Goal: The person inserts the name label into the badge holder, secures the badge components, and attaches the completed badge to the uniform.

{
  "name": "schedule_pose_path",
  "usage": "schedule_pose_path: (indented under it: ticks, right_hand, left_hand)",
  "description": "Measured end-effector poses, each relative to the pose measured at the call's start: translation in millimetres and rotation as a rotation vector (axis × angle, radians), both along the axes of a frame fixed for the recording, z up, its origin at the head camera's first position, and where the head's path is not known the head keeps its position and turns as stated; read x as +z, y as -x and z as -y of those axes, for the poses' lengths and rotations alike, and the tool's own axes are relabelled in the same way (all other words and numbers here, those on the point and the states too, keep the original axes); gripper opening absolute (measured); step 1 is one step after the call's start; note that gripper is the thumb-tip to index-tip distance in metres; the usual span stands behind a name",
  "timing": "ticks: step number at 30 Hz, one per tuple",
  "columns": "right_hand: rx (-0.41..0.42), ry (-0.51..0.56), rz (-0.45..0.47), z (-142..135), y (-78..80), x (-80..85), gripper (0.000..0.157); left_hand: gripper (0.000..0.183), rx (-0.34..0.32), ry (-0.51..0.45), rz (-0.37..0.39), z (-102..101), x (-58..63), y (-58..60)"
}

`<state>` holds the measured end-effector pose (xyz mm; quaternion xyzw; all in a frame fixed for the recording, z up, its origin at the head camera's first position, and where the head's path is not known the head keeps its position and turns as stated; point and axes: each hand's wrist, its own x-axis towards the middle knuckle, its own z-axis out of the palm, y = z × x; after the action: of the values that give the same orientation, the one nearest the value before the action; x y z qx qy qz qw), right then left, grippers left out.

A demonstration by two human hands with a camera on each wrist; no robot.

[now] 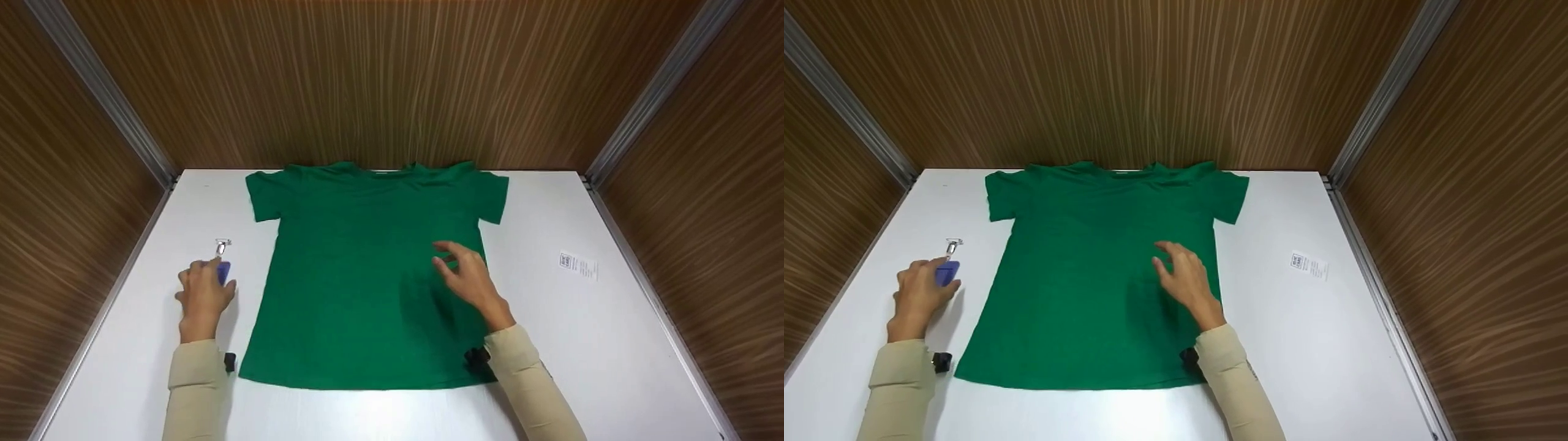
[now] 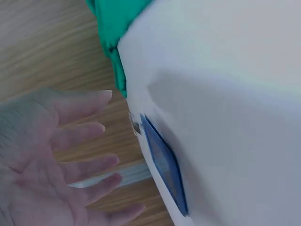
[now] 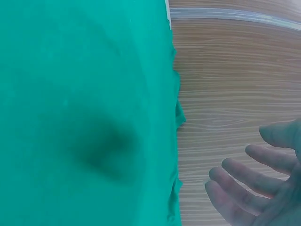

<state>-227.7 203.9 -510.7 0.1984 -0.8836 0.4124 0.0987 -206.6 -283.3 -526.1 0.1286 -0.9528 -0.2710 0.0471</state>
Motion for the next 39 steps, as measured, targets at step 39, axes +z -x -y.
schedule_pose_path:
  ticks: [39]
  right_hand:
    - [-0.033,-0.005,0.034,-12.7,-1.1,-0.1,0.032]
  left_hand:
    - [0.069,0.054,-0.170,0.016,42.7,-13.5,2.7]
